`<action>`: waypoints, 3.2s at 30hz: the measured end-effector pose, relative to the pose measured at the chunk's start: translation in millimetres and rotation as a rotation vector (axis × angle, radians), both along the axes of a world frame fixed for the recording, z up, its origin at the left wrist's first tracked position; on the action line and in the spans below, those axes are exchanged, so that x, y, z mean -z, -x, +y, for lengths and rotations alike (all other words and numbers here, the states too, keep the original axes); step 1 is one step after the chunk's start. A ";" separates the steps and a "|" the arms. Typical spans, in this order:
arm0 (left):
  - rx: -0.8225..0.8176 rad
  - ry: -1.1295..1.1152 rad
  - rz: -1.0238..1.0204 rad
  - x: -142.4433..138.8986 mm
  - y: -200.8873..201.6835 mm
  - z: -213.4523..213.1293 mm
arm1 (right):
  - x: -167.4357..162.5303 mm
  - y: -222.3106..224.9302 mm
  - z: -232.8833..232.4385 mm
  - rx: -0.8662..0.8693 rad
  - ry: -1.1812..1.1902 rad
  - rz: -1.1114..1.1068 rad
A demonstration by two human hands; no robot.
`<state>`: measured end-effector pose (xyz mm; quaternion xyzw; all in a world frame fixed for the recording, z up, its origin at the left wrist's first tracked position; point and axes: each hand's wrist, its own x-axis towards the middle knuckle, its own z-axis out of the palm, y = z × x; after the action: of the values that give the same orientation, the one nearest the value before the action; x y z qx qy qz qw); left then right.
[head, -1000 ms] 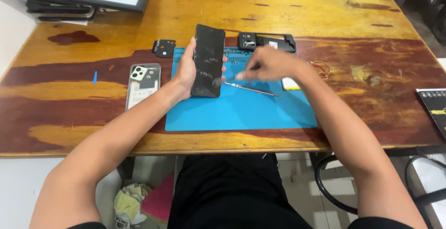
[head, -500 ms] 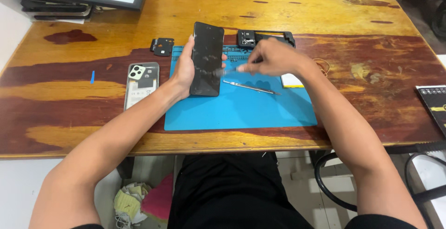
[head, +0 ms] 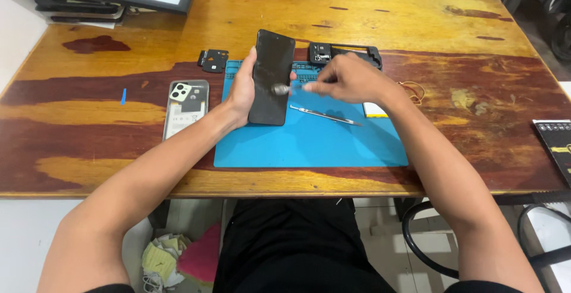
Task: The person repairs a disassembled smartphone on a blue mat, prying at the frame with a metal tool, brushing dust from the internals, and working around the board. They then remove the old battery from the housing and press a new battery into place inside the phone body.
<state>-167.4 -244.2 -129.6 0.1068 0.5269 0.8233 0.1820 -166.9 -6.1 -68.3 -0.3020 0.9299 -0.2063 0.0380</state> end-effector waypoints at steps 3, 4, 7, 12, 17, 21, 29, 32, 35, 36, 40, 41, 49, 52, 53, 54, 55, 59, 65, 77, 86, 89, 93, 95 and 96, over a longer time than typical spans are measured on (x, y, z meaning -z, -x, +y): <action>-0.039 0.002 -0.003 1.8 1.6 0.2 | 4.7 -2.6 -5.6 -0.095 0.104 0.101; -0.015 -0.023 0.001 1.1 3.1 -0.7 | 4.6 -2.1 -5.8 -0.110 0.074 0.109; 0.032 -0.086 -0.014 1.2 1.8 -2.0 | 5.7 -4.5 -7.6 -0.090 0.023 0.138; 0.032 -0.150 0.006 0.0 1.0 -2.3 | 8.3 -9.7 -16.0 -0.099 0.024 0.103; 0.062 -0.177 0.008 -0.9 2.6 -0.7 | 12.1 -2.3 -18.5 -0.189 0.137 0.368; 0.101 -0.203 0.033 -1.3 1.7 -0.4 | 12.7 3.9 -13.2 -0.092 -0.026 0.227; 0.069 -0.170 -0.009 -4.4 -0.1 7.0 | 1.8 0.0 -3.8 -0.051 0.017 0.195; 0.128 -0.170 0.026 -3.4 0.1 10.1 | 1.8 0.9 -4.3 0.017 -0.007 0.225; 0.098 -0.174 -0.003 -2.8 0.5 11.6 | 5.5 5.5 -2.9 -0.157 0.122 0.264; 0.072 -0.176 -0.033 -2.5 0.1 12.0 | 8.1 6.9 -2.0 -0.233 0.168 0.251; 0.091 -0.141 -0.059 -4.0 2.8 14.8 | 7.7 21.4 18.8 0.028 0.012 0.109; 0.084 -0.110 -0.070 -4.7 3.1 14.9 | 10.6 23.3 19.8 0.009 0.056 0.144; 0.075 -0.034 -0.075 -3.0 0.1 15.0 | 8.5 28.9 31.2 0.061 -0.019 0.028; 0.087 -0.049 -0.084 -4.5 0.0 14.7 | 4.0 27.8 30.7 0.012 -0.035 0.026; 0.107 -0.058 -0.067 -4.4 -0.8 15.0 | 1.4 27.5 33.0 -0.015 -0.048 0.013; 0.130 -0.065 -0.048 -4.8 -1.0 14.9 | -0.5 27.2 34.6 -0.038 -0.059 0.002; 0.127 -0.058 -0.057 -5.5 -0.6 14.9 | -2.1 27.3 36.1 0.004 -0.042 0.031; 0.133 -0.059 -0.090 -6.1 -3.0 15.3 | -1.1 26.6 38.0 0.048 -0.037 0.010; 0.171 -0.044 -0.064 -8.6 -5.1 12.0 | 4.6 28.8 29.8 0.046 -0.019 0.085; 0.131 -0.039 -0.069 -4.9 0.7 4.3 | -9.6 19.3 1.8 0.053 -0.048 0.005; 0.125 -0.044 -0.051 -5.4 8.5 0.0 | -9.4 22.2 -12.7 0.027 -0.001 0.073; 0.149 -0.044 -0.054 -7.6 9.0 0.4 | -9.0 17.4 -17.0 0.018 0.033 0.166; 0.138 -0.028 -0.019 -8.4 7.8 -1.1 | -8.0 15.4 -16.3 -0.091 0.042 0.188; 0.151 -0.051 -0.035 -7.8 7.6 -2.1 | -6.9 16.5 -15.9 0.046 -0.042 0.235; 0.160 -0.059 -0.041 -7.4 7.7 -2.3 | -5.8 16.9 -15.9 0.118 -0.083 0.260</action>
<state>-175.1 -246.5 -122.2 0.1371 0.4881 0.8235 0.2547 -183.8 -22.0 -62.5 -0.2693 0.9508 -0.1288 -0.0823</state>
